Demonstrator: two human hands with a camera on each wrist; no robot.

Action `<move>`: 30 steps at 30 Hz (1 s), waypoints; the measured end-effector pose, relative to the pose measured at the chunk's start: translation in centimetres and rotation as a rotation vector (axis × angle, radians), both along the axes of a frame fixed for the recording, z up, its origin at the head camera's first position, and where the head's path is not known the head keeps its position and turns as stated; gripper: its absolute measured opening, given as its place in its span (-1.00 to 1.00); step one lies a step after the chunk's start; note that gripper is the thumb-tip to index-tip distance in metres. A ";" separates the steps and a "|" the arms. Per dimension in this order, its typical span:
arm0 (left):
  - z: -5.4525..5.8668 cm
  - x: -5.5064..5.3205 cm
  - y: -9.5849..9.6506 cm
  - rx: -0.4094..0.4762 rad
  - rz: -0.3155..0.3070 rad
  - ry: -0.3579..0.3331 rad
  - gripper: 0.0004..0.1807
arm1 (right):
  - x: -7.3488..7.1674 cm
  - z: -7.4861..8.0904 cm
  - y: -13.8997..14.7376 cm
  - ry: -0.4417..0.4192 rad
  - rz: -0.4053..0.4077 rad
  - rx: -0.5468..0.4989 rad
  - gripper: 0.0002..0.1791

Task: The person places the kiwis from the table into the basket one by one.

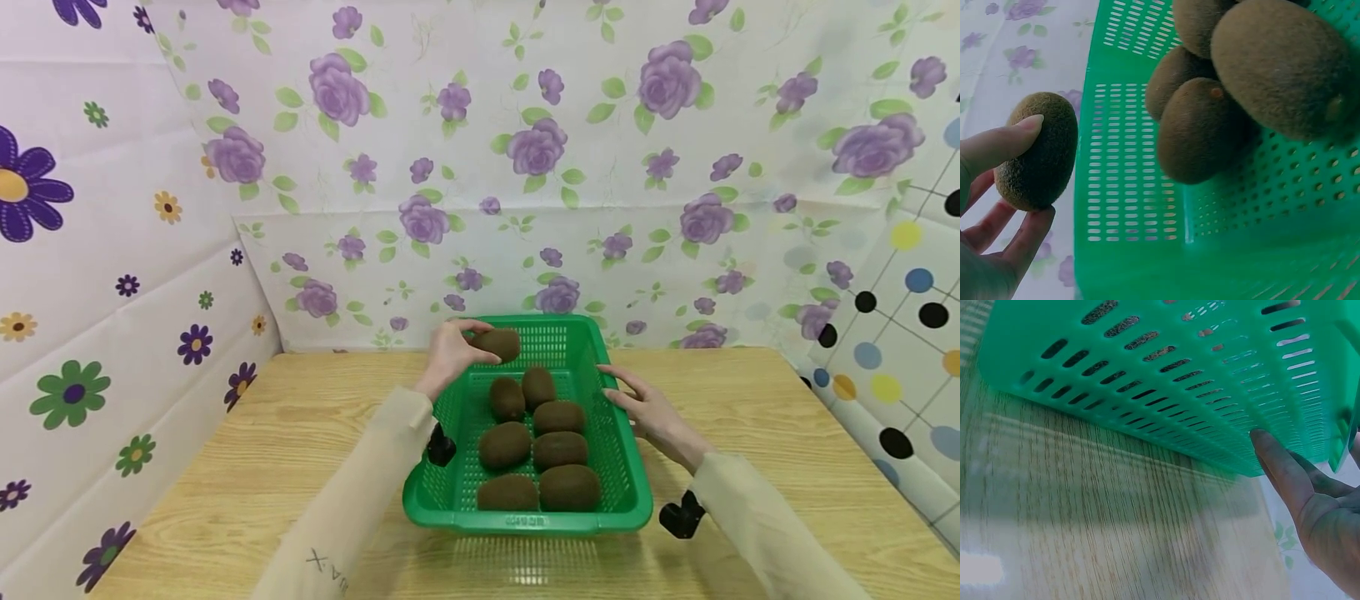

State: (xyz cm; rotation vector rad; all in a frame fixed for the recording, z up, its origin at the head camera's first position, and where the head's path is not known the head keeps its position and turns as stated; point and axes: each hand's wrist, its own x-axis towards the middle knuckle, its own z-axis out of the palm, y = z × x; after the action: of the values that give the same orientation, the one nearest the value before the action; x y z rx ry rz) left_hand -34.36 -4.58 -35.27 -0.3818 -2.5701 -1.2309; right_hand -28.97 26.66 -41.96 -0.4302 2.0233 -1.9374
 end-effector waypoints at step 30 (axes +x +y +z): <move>-3.7 -2.4 2.0 0.006 0.144 -0.126 -0.54 | 0.0 0.1 0.1 0.002 -0.018 0.022 -0.38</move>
State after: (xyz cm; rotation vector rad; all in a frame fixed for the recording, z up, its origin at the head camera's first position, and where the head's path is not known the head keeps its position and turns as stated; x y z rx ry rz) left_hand -36.78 -2.57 -39.00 -0.1178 -2.6444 -1.2473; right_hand -28.94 26.75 -41.85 -0.4108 2.0547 -1.9241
